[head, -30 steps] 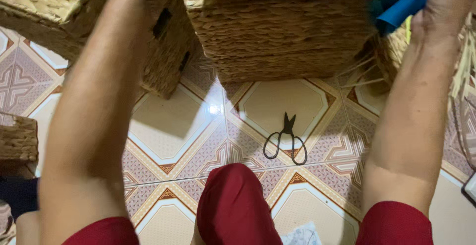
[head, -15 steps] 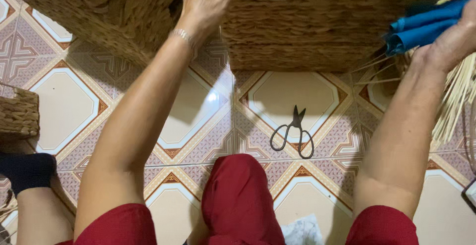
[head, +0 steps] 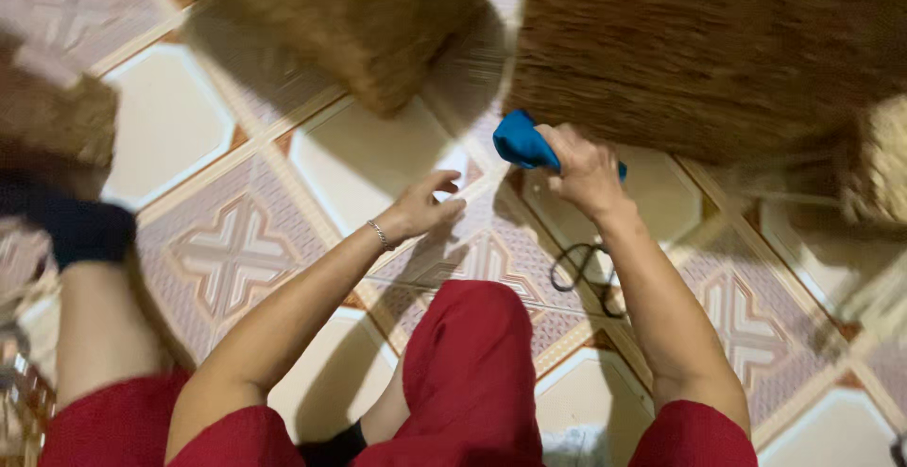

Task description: The person wipes the exterior and interior surfaces of a rectangular woven basket using a blue cloth. They rotate the basket to clean all sides and the inside, then place it on top of another basket.

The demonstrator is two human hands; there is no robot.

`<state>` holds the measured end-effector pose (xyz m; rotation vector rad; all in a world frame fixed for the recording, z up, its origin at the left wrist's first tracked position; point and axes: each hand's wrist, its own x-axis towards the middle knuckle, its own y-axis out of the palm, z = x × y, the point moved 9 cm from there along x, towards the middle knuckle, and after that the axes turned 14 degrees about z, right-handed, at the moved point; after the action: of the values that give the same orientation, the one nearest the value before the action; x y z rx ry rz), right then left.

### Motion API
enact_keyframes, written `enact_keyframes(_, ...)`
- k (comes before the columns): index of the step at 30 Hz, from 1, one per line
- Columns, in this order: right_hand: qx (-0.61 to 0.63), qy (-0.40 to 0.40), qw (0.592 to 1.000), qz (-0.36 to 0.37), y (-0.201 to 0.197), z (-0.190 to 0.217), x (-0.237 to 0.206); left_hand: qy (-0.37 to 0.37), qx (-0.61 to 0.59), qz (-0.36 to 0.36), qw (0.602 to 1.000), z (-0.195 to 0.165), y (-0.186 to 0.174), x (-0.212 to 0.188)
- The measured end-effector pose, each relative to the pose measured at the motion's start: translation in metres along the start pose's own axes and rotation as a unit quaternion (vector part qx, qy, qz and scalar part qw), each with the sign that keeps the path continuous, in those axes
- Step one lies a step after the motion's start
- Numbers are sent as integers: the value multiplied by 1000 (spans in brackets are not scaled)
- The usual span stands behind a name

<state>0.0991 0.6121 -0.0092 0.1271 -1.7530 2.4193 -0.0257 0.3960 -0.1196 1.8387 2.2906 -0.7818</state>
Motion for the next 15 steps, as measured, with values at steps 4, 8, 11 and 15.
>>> enact_keyframes(4,21,-5,994,105,61,-20,95,-39,11,-15,999,55,-49,-54)
enact_keyframes(8,1,225,963,150,79,-71,136,-72,-40,-139,987,115,-157,-105)
enact_keyframes(11,-9,277,947,160,83,-75,152,-101,-9,-280,955,143,-257,-167)
enact_keyframes(15,-7,194,980,30,65,-25,177,-36,63,-516,854,129,-380,-269)
